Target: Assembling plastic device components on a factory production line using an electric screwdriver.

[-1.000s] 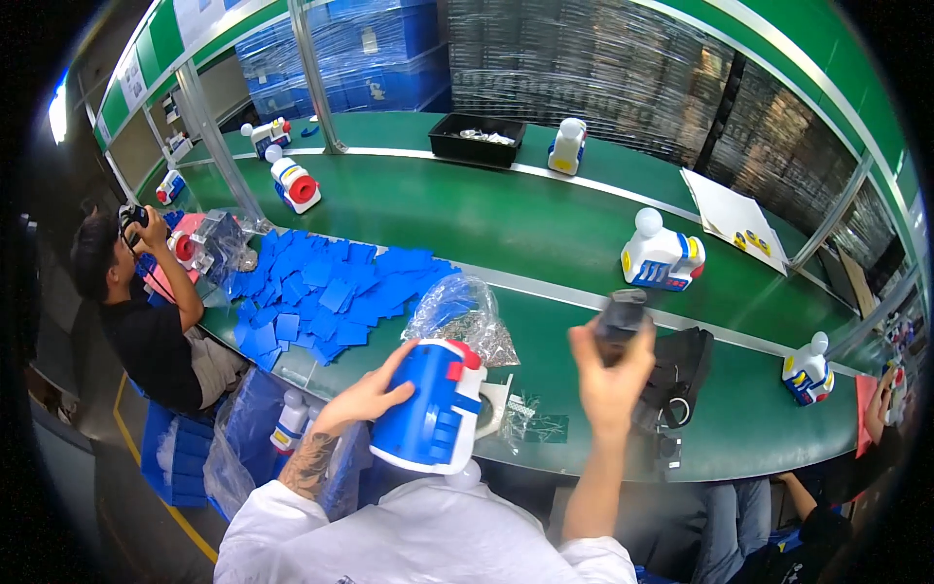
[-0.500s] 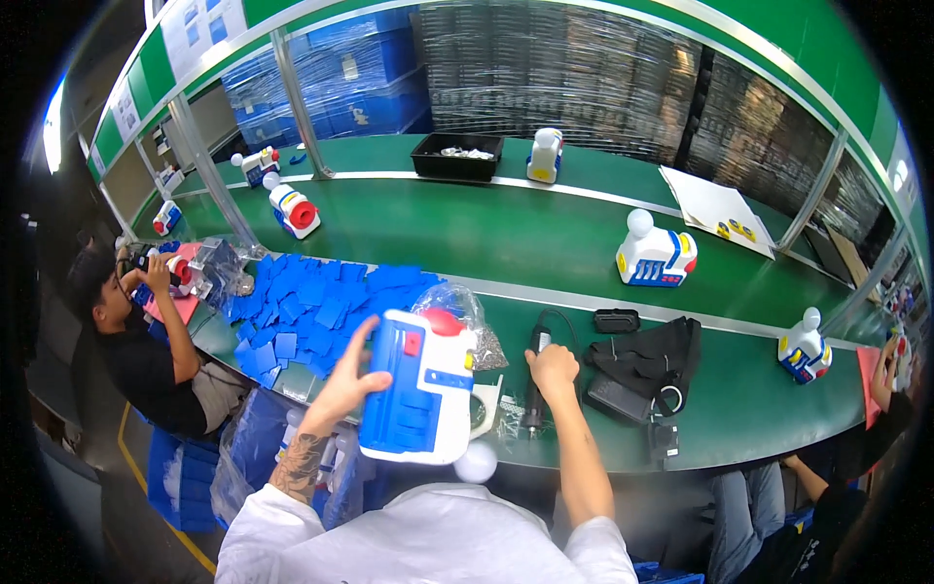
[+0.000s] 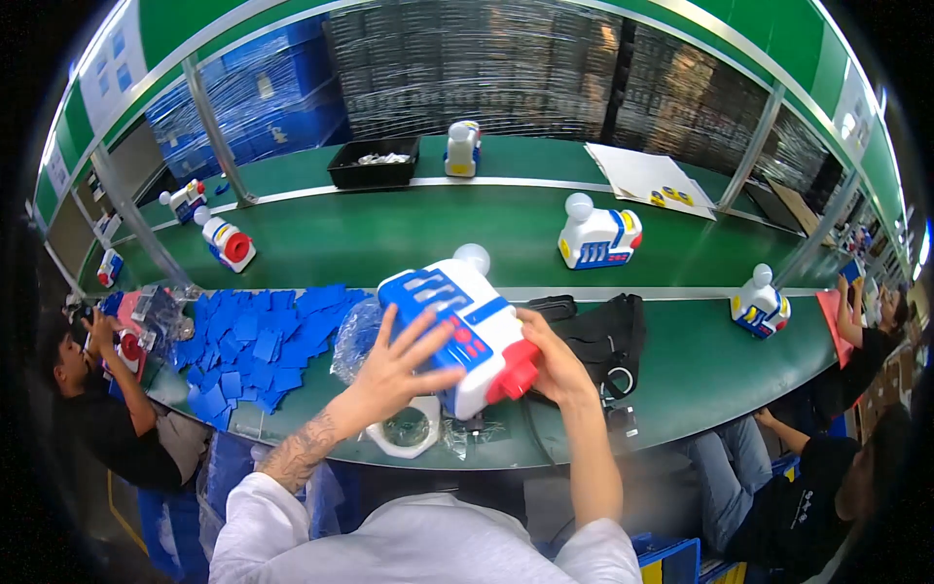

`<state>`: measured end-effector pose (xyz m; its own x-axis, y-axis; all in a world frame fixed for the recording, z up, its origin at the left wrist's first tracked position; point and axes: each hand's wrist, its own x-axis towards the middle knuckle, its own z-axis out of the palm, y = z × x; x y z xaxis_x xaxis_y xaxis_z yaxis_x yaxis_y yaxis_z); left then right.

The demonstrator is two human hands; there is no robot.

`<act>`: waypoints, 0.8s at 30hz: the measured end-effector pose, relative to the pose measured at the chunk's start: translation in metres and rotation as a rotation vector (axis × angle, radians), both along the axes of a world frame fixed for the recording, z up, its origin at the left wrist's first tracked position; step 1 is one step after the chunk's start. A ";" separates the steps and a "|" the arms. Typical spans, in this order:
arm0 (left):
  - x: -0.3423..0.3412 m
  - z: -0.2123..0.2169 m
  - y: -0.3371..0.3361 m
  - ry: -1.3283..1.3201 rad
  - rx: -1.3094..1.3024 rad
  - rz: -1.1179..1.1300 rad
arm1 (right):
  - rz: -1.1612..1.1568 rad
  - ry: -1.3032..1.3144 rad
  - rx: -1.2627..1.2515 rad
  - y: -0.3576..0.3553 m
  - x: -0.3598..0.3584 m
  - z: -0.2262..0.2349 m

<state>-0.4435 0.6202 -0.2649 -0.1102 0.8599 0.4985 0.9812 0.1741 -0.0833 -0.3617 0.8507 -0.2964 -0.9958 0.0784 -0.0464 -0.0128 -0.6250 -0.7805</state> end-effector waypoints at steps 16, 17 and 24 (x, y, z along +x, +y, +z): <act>0.053 -0.147 -0.052 -0.539 0.193 0.438 | -0.505 -0.408 1.518 0.105 -0.176 -0.060; 0.056 -0.155 -0.054 -0.534 0.222 0.472 | -0.528 -0.441 1.597 0.128 -0.166 -0.063; 0.052 -0.166 -0.034 -0.349 0.228 0.547 | -0.747 -0.833 1.902 0.291 -0.130 -0.070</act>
<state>-0.3917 0.5860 -0.4305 -0.6853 0.5131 0.5168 0.7103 0.6276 0.3188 -0.4921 1.1416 -0.3663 -0.5716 0.7815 0.2502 0.7462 0.6219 -0.2377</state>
